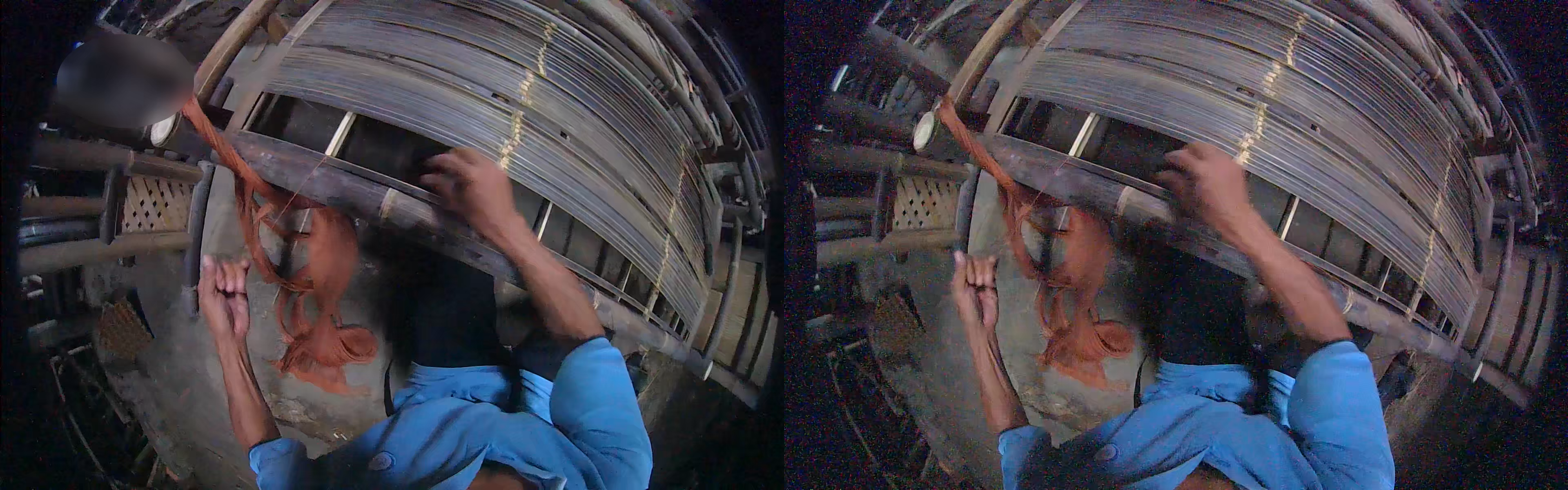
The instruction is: The person weaves a bamboo mat by threading long fibers through a horizontal bamboo frame and tying them with a red string.
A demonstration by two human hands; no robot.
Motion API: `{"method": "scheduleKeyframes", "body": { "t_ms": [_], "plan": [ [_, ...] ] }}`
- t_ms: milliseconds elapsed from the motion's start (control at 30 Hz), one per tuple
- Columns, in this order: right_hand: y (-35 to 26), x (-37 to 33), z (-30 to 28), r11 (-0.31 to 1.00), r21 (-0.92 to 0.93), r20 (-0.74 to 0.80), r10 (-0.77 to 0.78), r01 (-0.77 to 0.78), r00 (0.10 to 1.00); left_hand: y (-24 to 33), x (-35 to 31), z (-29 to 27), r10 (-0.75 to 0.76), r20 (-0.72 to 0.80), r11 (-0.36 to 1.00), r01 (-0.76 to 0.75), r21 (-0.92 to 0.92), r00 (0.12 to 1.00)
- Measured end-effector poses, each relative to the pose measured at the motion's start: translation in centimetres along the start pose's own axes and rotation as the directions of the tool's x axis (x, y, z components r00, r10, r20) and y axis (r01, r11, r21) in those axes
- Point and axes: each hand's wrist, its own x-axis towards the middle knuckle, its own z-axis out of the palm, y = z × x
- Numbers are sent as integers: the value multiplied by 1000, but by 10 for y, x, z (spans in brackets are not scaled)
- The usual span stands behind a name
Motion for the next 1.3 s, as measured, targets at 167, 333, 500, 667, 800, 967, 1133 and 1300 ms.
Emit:
{"method": "scheduleKeyframes", "body": {
  "t_ms": [167,333,500,667,800,967,1133,1300],
  "plan": [
    [47,-32,-78,908,-415,61,-40,62,997,15,11,-57,-24,-68,936,46,349,997],
    [57,-43,-95,818,-553,169,-75,157,983,8,11,-89,-29,-57,-103,54,993,998],
    [42,-53,-100,946,-319,224,133,-56,965,-15,57,-5,267,258,70,-286,956,928],
    [62,-44,-106,985,-169,231,25,15,973,-50,171,84,405,682,-112,-706,699,610],
    [40,-55,-99,998,-59,291,3,15,957,-65,233,94,354,753,-226,-730,645,555],
    [25,-57,-116,999,-12,376,40,-39,926,-64,234,106,240,597,-102,-592,800,766],
    [1,-55,-121,976,-43,462,208,-212,862,-66,220,101,354,474,-91,-475,875,806],
    [6,-61,-94,985,-6,446,158,-173,881,-72,221,102,418,401,5,-443,896,815]
  ]
}}
